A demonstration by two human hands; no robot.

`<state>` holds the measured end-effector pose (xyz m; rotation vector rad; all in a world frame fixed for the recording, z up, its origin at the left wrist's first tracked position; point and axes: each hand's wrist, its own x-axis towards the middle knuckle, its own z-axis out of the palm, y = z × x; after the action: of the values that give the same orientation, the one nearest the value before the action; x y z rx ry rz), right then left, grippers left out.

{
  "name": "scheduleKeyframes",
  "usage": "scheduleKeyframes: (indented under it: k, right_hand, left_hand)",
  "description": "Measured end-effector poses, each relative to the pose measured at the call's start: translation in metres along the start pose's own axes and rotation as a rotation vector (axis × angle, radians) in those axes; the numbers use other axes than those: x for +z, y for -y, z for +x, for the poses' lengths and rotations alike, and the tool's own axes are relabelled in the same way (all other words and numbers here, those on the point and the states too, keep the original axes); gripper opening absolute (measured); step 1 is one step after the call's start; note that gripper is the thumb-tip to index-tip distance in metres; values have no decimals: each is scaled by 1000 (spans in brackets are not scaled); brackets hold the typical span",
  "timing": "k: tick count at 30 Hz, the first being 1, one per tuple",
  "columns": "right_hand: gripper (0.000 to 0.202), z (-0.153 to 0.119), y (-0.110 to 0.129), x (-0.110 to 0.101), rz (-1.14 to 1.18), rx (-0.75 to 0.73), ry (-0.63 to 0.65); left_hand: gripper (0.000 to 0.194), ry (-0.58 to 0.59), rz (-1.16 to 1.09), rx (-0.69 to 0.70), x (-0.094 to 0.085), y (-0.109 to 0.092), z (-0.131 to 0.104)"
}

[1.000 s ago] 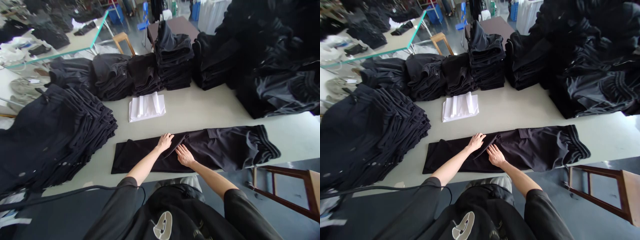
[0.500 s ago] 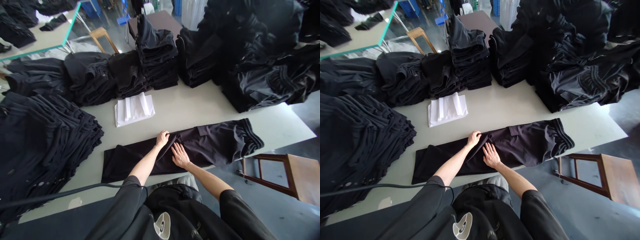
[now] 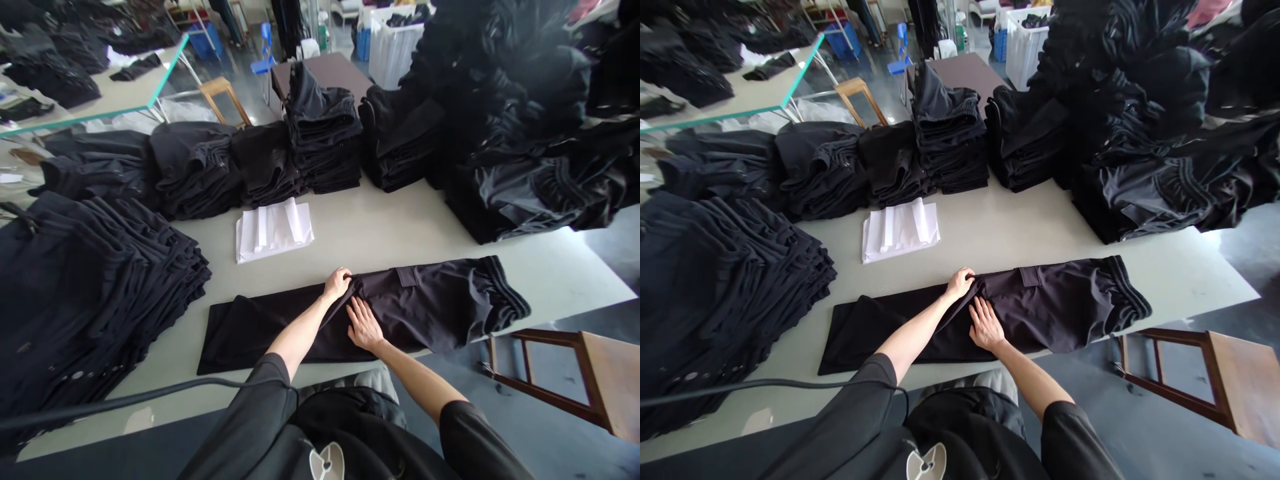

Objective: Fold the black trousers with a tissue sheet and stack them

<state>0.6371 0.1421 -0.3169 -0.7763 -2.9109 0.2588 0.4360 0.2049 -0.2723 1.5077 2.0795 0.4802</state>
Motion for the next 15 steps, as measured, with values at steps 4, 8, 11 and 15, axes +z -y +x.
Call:
scheduleKeyframes:
  k: [4, 8, 11, 15]
  right_hand:
    - [73, 0, -2, -2, -2, -18, 10]
    - [59, 16, -11, -8, 13, -73, 8]
    - [49, 39, -17, -13, 19, -47, 12]
    - [48, 60, -22, -10, 21, -53, -20]
  left_hand:
    - [19, 19, 15, 13, -4, -1, -1]
    - [27, -52, 104, 29, -21, -8, -14]
    - [32, -52, 185, 156, -33, -1, -52]
    - [54, 234, 356, 100, -47, 43, -123]
